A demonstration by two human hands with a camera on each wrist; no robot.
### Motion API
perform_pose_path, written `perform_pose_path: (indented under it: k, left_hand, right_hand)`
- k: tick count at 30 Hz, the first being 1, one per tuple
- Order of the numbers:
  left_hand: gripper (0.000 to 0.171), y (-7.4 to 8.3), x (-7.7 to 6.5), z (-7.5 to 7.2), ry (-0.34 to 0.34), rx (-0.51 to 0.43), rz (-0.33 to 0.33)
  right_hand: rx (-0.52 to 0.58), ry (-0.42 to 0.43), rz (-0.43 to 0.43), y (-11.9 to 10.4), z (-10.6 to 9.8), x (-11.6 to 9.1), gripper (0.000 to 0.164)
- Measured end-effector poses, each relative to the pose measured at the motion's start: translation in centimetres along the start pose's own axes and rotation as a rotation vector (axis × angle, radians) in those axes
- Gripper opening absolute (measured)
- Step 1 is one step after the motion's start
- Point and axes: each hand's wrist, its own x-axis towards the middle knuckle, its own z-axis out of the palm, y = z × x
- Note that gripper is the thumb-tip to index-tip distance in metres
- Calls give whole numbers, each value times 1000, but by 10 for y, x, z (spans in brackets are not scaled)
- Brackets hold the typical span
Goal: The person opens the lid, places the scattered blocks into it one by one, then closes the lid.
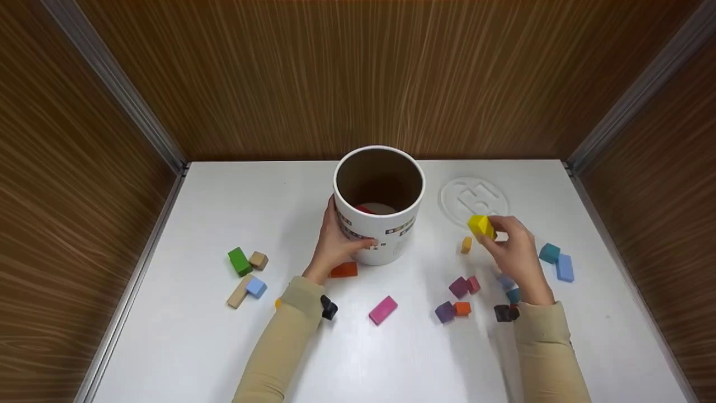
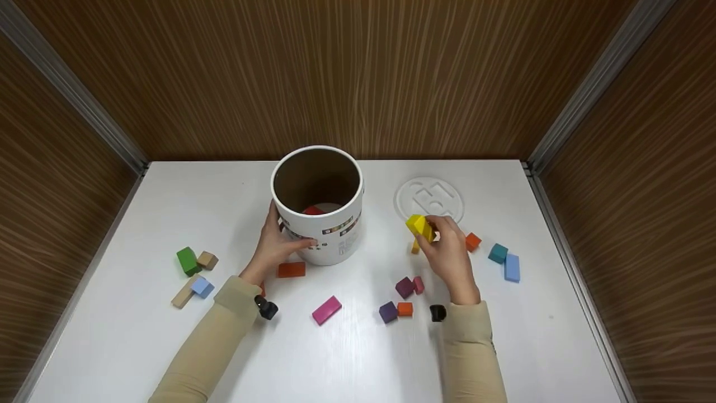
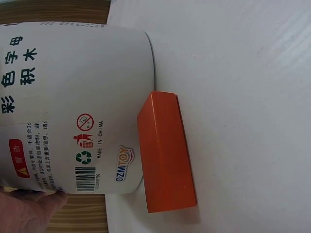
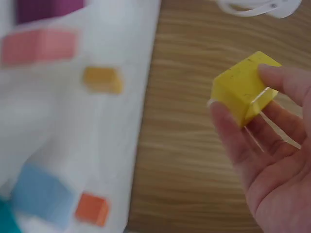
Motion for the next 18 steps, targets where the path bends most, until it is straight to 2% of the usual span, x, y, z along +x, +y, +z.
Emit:
perform_pose_path:
  k: [6,11,14,18]
  left_hand:
    - [136,0,0,0,6,9,-3]
    - [137,0,1,-2,7,15,-10]
    - [137,-1,1,-1,8,11,-1]
    - [136,-1,1,-1,10,3,2]
  right_hand:
    - [84,125,-118,-39,-3,9,34]
    - [169,203,-229,-74,3,18,35]
    - [202,206,-292,-93,5,25,36]
    - [205,170,-389,-113,9,36,37]
